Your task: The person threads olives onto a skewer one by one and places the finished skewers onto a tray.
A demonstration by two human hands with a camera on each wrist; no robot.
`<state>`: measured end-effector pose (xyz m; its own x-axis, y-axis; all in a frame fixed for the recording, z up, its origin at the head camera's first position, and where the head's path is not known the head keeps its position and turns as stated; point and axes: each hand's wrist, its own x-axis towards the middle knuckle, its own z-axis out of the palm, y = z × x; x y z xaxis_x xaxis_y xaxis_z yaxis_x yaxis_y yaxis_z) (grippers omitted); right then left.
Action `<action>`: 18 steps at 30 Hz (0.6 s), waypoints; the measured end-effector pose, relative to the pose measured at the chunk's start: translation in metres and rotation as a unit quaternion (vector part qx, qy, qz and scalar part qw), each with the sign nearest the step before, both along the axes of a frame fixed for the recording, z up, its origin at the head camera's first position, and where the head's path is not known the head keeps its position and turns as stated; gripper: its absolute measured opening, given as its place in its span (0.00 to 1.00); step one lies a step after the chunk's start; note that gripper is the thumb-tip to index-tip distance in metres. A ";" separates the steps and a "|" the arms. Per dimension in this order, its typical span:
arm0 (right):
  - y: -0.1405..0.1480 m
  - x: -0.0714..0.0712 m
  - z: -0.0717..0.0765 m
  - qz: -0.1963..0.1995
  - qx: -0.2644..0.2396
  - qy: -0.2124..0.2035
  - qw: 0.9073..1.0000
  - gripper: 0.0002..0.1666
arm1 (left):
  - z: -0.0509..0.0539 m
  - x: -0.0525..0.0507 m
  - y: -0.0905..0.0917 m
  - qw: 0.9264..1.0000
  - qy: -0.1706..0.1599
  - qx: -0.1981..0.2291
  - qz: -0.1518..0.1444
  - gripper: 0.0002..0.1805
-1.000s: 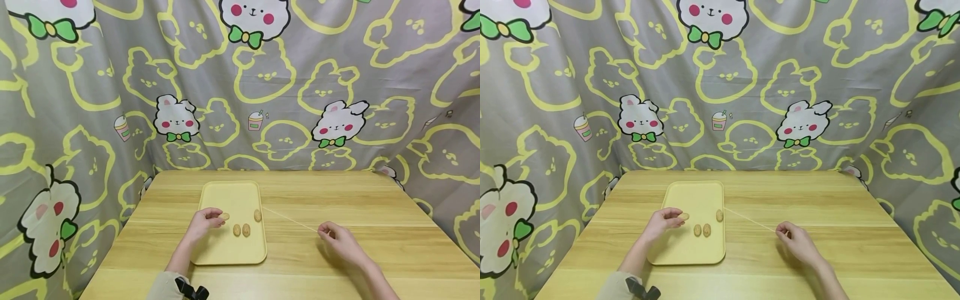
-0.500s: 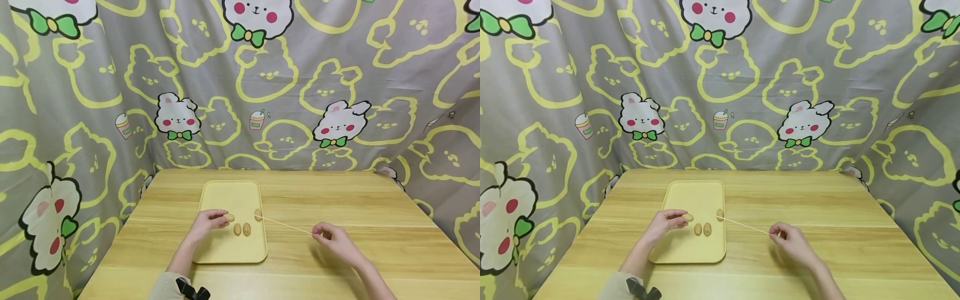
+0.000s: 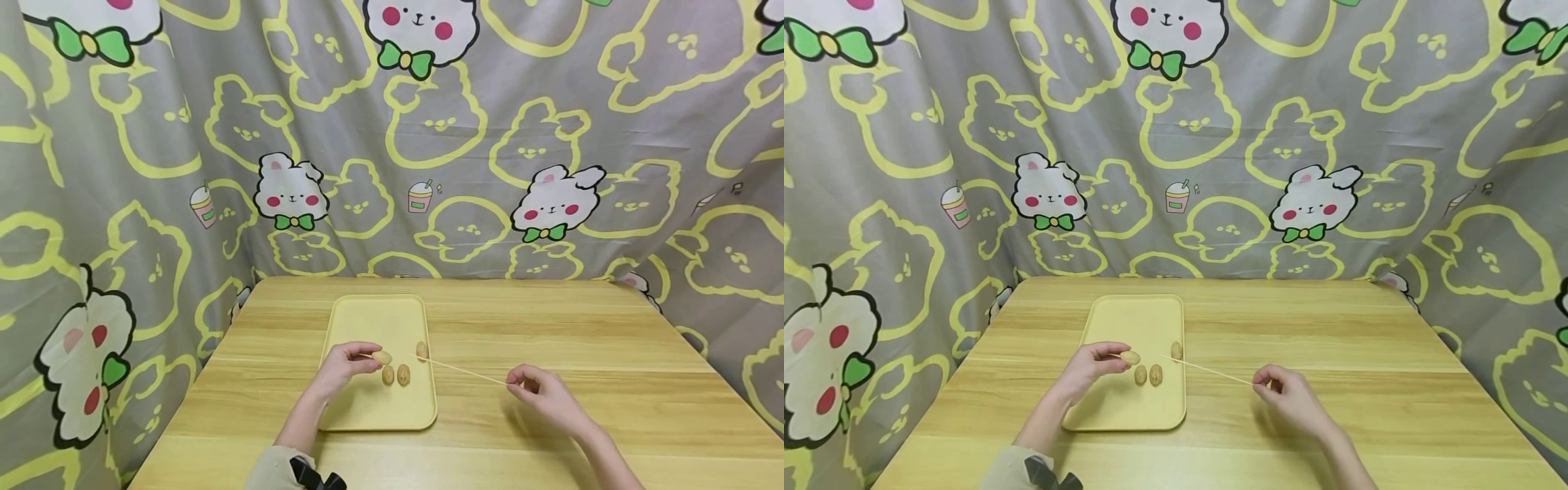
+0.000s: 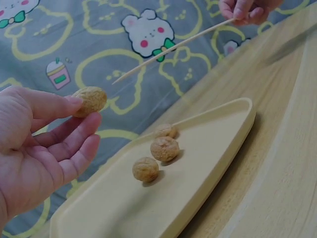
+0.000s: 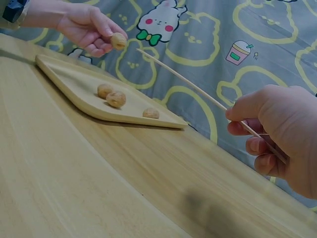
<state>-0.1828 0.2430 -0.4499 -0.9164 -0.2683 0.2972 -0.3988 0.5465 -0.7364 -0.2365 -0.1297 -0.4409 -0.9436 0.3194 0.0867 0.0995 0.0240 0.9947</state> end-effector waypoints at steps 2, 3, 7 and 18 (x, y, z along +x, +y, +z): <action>-0.001 -0.001 -0.001 -0.002 0.007 0.003 1.000 0.04 | 0.000 0.000 0.001 1.000 0.000 0.003 0.003 0.19; -0.002 -0.001 -0.002 -0.002 0.010 0.005 1.000 0.05 | -0.001 0.001 0.002 1.000 -0.001 0.005 0.005 0.19; -0.004 0.000 -0.003 0.007 0.006 0.008 1.000 0.04 | -0.001 0.002 0.004 1.000 0.000 0.012 0.007 0.19; -0.005 0.001 -0.001 0.023 -0.016 -0.015 0.999 0.02 | 0.000 0.003 0.006 1.000 -0.005 0.018 -0.002 0.17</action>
